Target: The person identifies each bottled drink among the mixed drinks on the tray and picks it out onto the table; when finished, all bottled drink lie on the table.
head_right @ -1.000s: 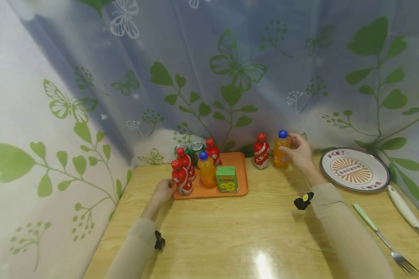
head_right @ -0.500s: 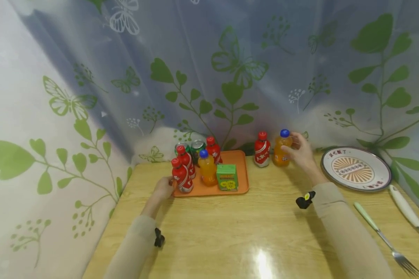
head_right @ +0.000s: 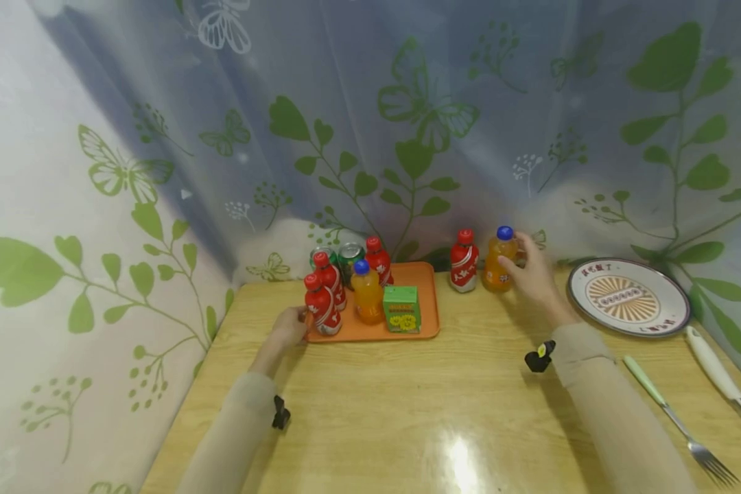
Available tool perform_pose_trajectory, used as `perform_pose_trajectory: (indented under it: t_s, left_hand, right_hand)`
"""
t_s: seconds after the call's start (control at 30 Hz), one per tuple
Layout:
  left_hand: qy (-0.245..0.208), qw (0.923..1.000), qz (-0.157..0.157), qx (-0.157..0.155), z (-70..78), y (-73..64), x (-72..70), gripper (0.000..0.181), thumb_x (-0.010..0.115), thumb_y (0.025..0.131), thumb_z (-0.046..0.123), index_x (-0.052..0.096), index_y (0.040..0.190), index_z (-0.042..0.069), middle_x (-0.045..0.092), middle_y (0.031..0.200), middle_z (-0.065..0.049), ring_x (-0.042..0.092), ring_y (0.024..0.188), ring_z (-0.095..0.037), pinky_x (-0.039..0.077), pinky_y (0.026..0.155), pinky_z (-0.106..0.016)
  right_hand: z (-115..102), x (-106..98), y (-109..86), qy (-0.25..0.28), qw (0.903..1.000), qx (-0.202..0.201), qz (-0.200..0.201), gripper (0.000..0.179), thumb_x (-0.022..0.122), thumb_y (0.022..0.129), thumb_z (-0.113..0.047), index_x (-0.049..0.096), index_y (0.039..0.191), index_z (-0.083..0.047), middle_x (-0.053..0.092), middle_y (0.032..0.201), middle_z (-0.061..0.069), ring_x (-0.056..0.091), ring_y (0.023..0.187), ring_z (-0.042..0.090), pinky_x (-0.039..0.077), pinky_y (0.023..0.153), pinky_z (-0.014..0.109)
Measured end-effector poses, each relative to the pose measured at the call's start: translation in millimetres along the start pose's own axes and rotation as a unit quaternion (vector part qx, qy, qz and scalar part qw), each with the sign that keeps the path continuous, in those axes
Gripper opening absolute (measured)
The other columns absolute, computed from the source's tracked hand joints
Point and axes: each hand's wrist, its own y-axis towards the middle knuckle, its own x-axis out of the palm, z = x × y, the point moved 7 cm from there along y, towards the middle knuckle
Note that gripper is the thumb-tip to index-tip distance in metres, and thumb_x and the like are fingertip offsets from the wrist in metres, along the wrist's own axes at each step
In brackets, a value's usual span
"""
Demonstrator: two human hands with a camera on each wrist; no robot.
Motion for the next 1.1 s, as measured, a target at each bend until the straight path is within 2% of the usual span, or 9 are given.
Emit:
perform_pose_trajectory:
  t_s: [0.1,0.23,0.33,0.43,0.5,0.67,0.8,0.97,1.1]
  left_hand:
    - [0.001,1.0000,-0.003,-0.002,-0.7,-1.0,2.0,0.054,0.057,0.100,0.004,0.052,0.153,0.000,0.068,0.135,-0.025,0.070,0.105,-0.035,0.062,0.076,-0.033]
    - [-0.017,0.9997,-0.012,-0.011,-1.5,-1.9,4.5,0.053,0.055,0.103,0.006,0.049,0.155,0.000,0.066,0.139,-0.026,0.071,0.093,-0.029,0.061,0.068,-0.029]
    - [-0.028,0.9994,-0.016,-0.015,-1.5,-2.6,4.9,0.053,0.055,0.103,0.005,0.048,0.156,0.001,0.064,0.140,-0.027,0.069,0.086,-0.025,0.059,0.062,-0.026]
    - [-0.037,0.9989,-0.018,-0.022,-1.9,-4.0,3.8,0.054,0.055,0.103,0.004,0.047,0.156,0.001,0.063,0.143,-0.027,0.069,0.084,-0.025,0.059,0.061,-0.026]
    - [-0.039,0.9987,-0.018,-0.027,-2.2,-4.2,2.6,0.055,0.055,0.102,0.002,0.047,0.157,0.002,0.062,0.144,-0.027,0.068,0.083,-0.025,0.058,0.060,-0.025]
    - [-0.049,0.9980,-0.021,-0.035,-3.5,-2.9,0.7,0.063,0.054,0.095,-0.006,0.047,0.157,0.002,0.059,0.147,-0.028,0.066,0.084,-0.023,0.058,0.058,-0.024]
    - [-0.051,0.9979,-0.020,-0.036,-2.6,-2.7,0.2,0.064,0.054,0.094,-0.007,0.047,0.157,0.003,0.062,0.143,-0.028,0.067,0.087,-0.025,0.058,0.059,-0.024]
    - [-0.041,0.9986,-0.016,-0.029,-1.8,-2.2,0.4,0.061,0.055,0.096,-0.004,0.048,0.156,0.002,0.065,0.138,-0.028,0.069,0.094,-0.029,0.059,0.060,-0.025]
    - [-0.039,0.9987,-0.016,-0.028,-1.5,-2.3,1.6,0.059,0.055,0.097,-0.002,0.049,0.156,0.002,0.066,0.134,-0.027,0.068,0.086,-0.025,0.058,0.059,-0.024]
  right_hand:
    - [-5.1,-1.8,-3.1,-0.002,0.9996,-0.001,0.027,0.071,0.063,0.106,-0.023,0.027,0.163,0.000,0.041,0.155,0.038,0.043,0.139,0.061,0.038,0.114,0.076]
    - [-25.3,-7.1,-8.5,-0.008,0.9950,-0.019,0.098,0.066,0.063,0.106,-0.024,0.034,0.160,0.000,0.046,0.152,0.033,0.044,0.139,0.054,0.038,0.116,0.071]
    - [-50.4,-6.1,-12.5,-0.023,0.9874,-0.061,0.144,0.059,0.064,0.104,-0.022,0.044,0.154,0.001,0.049,0.148,0.031,0.046,0.136,0.049,0.038,0.116,0.068]
    - [-75.7,3.8,-15.4,-0.044,0.9796,-0.114,0.159,0.056,0.067,0.100,-0.021,0.051,0.149,0.002,0.050,0.146,0.029,0.046,0.135,0.047,0.039,0.113,0.068]
    - [-90.9,14.6,-16.9,-0.055,0.9771,-0.142,0.148,0.058,0.069,0.098,-0.023,0.052,0.150,0.000,0.049,0.148,0.027,0.046,0.136,0.047,0.040,0.111,0.068]
    - [-123.1,50.8,-20.7,-0.111,0.9782,-0.157,0.079,0.070,0.069,0.099,-0.037,0.044,0.159,-0.010,0.046,0.157,0.022,0.045,0.141,0.046,0.044,0.109,0.070]
    - [-145.8,82.8,-23.6,-0.167,0.9701,-0.173,0.030,0.078,0.071,0.097,-0.043,0.040,0.162,-0.013,0.047,0.157,0.022,0.047,0.139,0.047,0.044,0.110,0.069]
    - [-161.1,115.1,-25.0,-0.214,0.9614,-0.172,-0.005,0.084,0.070,0.096,-0.050,0.034,0.165,-0.018,0.047,0.156,0.021,0.049,0.137,0.048,0.046,0.111,0.068]
    - [-164.8,134.4,-25.0,-0.230,0.9590,-0.163,-0.026,0.086,0.068,0.097,-0.056,0.030,0.167,-0.023,0.046,0.158,0.018,0.049,0.137,0.047,0.048,0.109,0.066]
